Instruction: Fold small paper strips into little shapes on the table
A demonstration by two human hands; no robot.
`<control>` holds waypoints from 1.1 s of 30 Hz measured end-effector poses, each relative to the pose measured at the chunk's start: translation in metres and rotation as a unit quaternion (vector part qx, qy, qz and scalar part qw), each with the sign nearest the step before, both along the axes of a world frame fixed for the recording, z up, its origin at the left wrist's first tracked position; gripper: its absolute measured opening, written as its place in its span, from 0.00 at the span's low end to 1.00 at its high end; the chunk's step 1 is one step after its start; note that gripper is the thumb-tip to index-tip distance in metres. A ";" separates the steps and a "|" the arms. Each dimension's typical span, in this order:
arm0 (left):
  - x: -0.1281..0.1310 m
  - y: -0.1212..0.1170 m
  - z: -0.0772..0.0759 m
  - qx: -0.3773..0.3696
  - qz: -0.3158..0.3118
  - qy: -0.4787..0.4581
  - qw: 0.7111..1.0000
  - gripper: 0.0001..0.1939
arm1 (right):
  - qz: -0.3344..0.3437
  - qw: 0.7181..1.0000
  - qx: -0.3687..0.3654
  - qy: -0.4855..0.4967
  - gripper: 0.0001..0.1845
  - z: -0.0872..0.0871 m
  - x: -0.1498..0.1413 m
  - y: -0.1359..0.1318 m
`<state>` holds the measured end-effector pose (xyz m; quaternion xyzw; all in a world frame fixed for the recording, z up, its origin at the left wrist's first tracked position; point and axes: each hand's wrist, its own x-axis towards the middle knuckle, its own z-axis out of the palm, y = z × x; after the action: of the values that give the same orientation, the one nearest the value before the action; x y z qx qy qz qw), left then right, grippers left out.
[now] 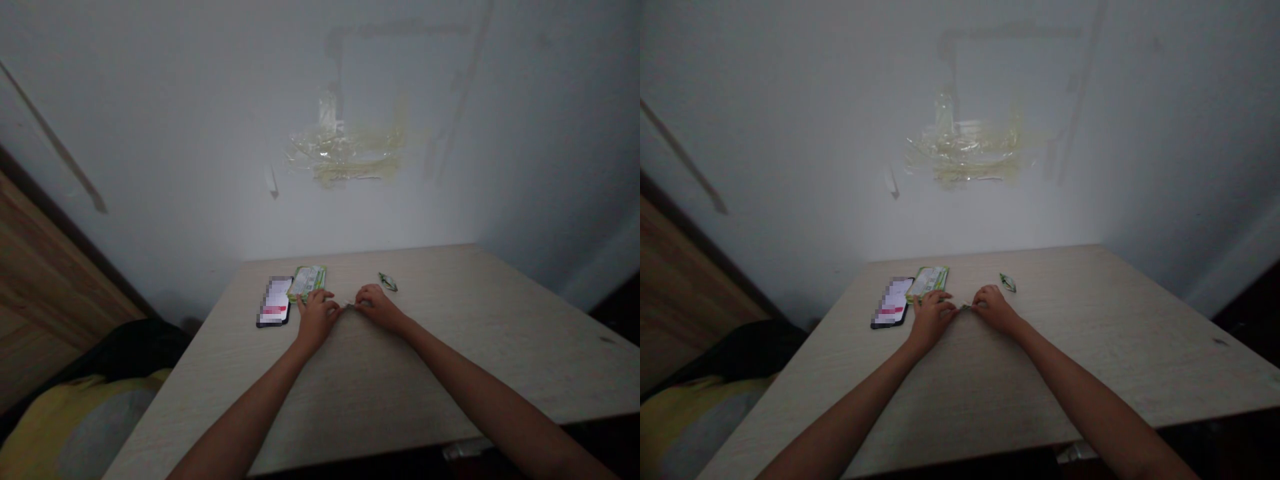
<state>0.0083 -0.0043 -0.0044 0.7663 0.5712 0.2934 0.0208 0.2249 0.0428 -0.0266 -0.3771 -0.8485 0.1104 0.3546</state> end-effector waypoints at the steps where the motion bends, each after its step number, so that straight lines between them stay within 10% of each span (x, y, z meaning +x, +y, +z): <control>1: 0.001 0.000 0.000 -0.001 0.003 -0.004 1.000 0.07 | -0.010 1.000 0.001 0.000 0.04 -0.001 0.000 0.000; 33: 0.010 0.005 0.003 -0.010 0.056 0.018 0.998 0.07 | -0.124 0.989 -0.001 -0.086 0.08 0.001 -0.021 -0.005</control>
<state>0.0181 0.0009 -0.0013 0.7381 0.6163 0.2744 0.0017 0.2044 0.0380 -0.0255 -0.4876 -0.8226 0.0340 0.2904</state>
